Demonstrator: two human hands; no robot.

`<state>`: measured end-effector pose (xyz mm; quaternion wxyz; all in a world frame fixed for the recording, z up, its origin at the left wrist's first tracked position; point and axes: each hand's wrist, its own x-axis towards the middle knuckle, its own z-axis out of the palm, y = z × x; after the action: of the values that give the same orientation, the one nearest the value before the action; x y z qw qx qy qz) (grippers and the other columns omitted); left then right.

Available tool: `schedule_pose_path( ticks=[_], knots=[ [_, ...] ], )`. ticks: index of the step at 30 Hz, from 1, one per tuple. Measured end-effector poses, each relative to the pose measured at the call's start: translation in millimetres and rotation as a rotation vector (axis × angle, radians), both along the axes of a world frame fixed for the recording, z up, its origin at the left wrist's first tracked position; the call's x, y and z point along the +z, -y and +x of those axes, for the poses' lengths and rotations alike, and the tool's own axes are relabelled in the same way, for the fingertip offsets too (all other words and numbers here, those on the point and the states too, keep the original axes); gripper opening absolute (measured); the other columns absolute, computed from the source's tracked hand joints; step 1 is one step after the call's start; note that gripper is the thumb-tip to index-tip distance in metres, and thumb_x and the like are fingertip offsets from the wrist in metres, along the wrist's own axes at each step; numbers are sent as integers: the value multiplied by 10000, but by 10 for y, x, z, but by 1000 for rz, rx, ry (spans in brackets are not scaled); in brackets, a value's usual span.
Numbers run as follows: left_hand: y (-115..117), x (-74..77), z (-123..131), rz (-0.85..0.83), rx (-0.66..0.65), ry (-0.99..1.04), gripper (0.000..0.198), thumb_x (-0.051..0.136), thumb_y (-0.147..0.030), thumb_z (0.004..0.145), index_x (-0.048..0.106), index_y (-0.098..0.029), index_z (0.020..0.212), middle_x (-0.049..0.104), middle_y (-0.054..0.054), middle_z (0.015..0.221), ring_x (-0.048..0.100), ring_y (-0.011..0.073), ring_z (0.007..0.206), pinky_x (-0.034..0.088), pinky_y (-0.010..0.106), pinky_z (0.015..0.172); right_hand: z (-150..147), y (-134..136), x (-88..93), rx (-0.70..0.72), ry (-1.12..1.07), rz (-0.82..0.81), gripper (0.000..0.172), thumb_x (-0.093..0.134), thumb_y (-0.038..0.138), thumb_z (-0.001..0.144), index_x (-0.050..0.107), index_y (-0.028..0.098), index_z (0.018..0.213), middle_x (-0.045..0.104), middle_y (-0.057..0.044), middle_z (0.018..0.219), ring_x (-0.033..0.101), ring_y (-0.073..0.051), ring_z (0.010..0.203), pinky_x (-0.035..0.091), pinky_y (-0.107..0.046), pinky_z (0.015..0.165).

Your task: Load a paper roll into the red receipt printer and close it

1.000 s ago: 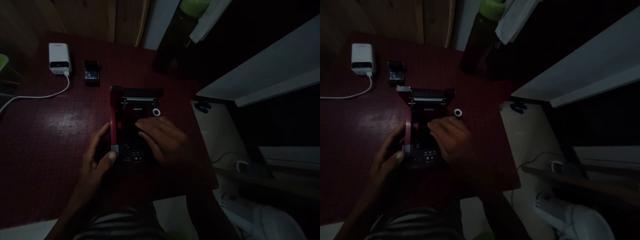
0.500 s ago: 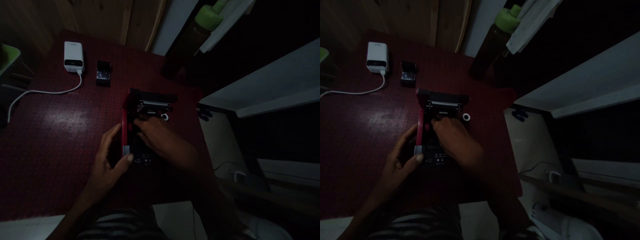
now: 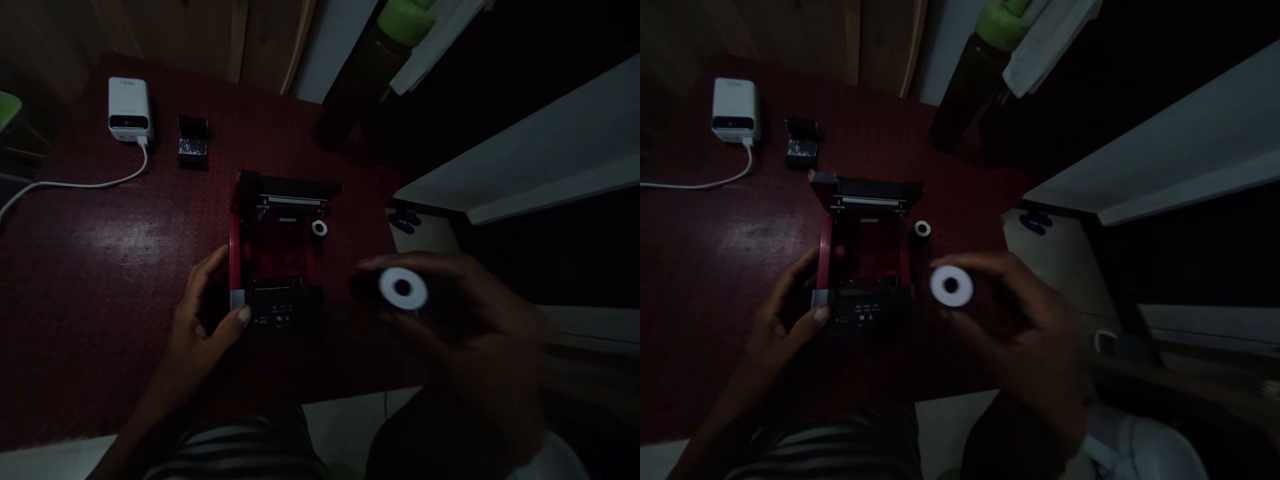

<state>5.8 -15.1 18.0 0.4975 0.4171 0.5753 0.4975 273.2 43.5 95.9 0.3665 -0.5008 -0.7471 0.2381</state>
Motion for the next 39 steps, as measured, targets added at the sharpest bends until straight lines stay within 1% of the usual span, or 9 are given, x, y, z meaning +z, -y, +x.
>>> schedule_pose_path(
  ticks=[3,7,9,12,19,26,34,36,39],
  knots=[
    [9,-28,4,9,12,-26,742,815,-496,1008,564,-330,1686,607,67,1710,589,357,1568,482,524,1320,238,90,-245,-106,-280,-93,256,888,305,917,810,324,1160,885,-32,1137,856,-276,1057,707,-405,903],
    [9,-73,-12,23,46,-82,723,847,-531,973,621,-374,1642,626,28,1704,559,368,1605,550,476,1262,189,80,-712,-218,-342,-328,296,857,246,869,815,299,1158,898,-25,1181,859,-244,1104,691,-360,941],
    [3,-93,-22,15,63,-87,727,866,-547,951,637,-401,1626,629,12,1704,577,376,1591,595,464,1210,87,43,-884,-181,-317,-391,290,818,240,869,812,283,1156,897,-32,1169,859,-245,1090,686,-371,955],
    [-6,-95,-23,-6,75,-100,733,876,-563,936,649,-421,1618,632,9,1700,625,395,1541,641,472,1141,-9,-4,-1025,-81,-275,-369,271,772,228,868,808,272,1132,892,-26,1106,857,-239,1024,681,-370,944],
    [-25,20,28,-44,79,-111,753,872,-582,920,654,-405,1619,677,9,1643,634,375,1523,645,409,1119,64,23,-1055,-57,-244,-344,280,730,187,871,819,268,1123,894,-17,1110,854,-222,1039,667,-365,983],
    [-37,25,9,-38,91,-214,732,855,-590,916,665,-418,1602,679,-20,1633,638,368,1507,611,425,1184,202,64,-931,-167,-163,-347,309,744,180,872,820,288,1151,893,-21,1138,858,-241,1042,684,-396,967],
    [-32,43,19,-44,92,-235,732,829,-558,941,647,-386,1628,650,18,1664,618,375,1526,609,442,1191,88,1,-1148,-23,-179,-292,343,718,170,909,838,285,1209,893,-41,1229,852,-257,1161,677,-430,1066],
    [-31,52,34,-49,100,-222,733,837,-539,929,656,-377,1621,648,19,1668,609,378,1532,603,448,1200,116,33,-1128,-14,-205,-339,412,742,165,901,834,295,1281,877,-48,1305,840,-260,1208,666,-444,1105],
    [-34,64,59,-44,113,-203,707,832,-492,926,670,-386,1606,657,6,1657,626,369,1515,629,433,1163,277,83,-979,5,-280,-517,623,830,160,861,769,338,1455,811,-50,1475,817,-261,1271,656,-462,1139]
  ],
)
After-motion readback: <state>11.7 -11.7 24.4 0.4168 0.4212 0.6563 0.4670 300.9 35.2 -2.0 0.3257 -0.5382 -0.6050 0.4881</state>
